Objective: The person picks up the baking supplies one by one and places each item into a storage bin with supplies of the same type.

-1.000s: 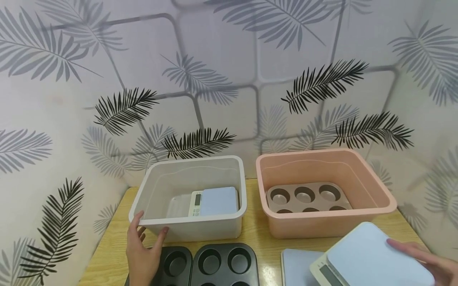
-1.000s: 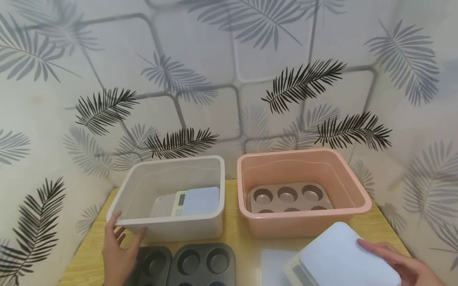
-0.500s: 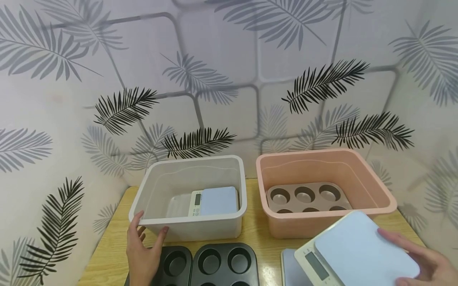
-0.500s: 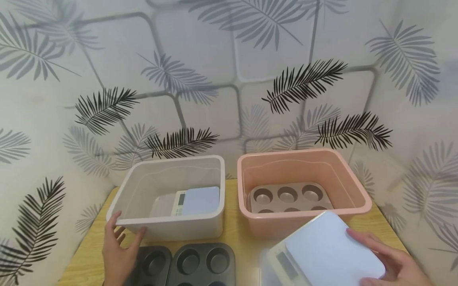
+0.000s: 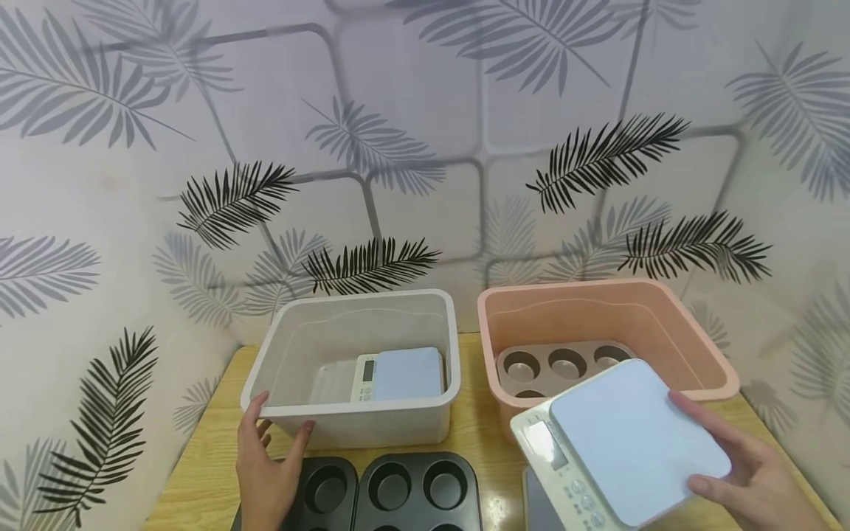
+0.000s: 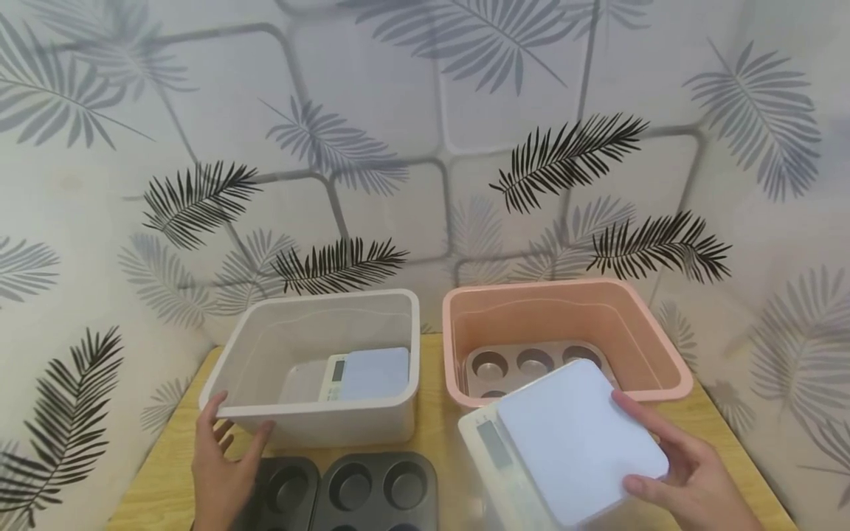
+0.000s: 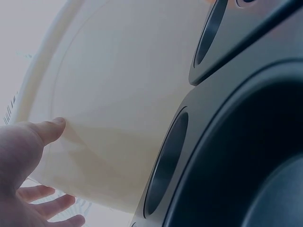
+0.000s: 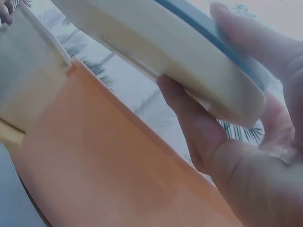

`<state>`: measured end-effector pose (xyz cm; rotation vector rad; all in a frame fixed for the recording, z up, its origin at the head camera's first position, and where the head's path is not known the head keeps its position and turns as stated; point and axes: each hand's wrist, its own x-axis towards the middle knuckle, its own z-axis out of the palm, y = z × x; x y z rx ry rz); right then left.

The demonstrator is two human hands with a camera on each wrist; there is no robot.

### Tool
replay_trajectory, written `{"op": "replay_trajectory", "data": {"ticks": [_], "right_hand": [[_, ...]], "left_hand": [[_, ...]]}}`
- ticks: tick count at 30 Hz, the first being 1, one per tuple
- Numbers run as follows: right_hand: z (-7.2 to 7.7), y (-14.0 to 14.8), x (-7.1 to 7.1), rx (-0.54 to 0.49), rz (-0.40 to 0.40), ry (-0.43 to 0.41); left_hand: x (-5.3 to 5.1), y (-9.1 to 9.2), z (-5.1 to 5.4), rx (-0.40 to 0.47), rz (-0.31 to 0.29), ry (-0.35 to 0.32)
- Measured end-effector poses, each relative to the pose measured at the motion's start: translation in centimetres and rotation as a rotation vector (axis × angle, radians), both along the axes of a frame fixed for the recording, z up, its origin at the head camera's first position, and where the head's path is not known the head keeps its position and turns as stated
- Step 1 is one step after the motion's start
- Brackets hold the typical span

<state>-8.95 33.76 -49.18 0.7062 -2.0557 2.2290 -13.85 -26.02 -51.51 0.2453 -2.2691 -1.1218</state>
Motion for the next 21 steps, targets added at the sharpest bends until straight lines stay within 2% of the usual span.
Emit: {"op": "replay_trajectory", "data": {"ticks": [8,14,21], "right_hand": [[1.8,-3.3,-0.7,-0.035,-0.043,-0.029],[2.9,-5.3,-1.5,-0.069,-0.029,-0.067],[3.6,-7.4,-3.7,-0.217,-0.012,-0.141]], "left_hand": [[0.1,-0.2,-0.5,-0.001,-0.011,0.02],[0.5,-0.2,-0.5,-0.015,-0.008,0.011],[0.3,-0.2,-0.4,-0.004,-0.016,0.015]]}}
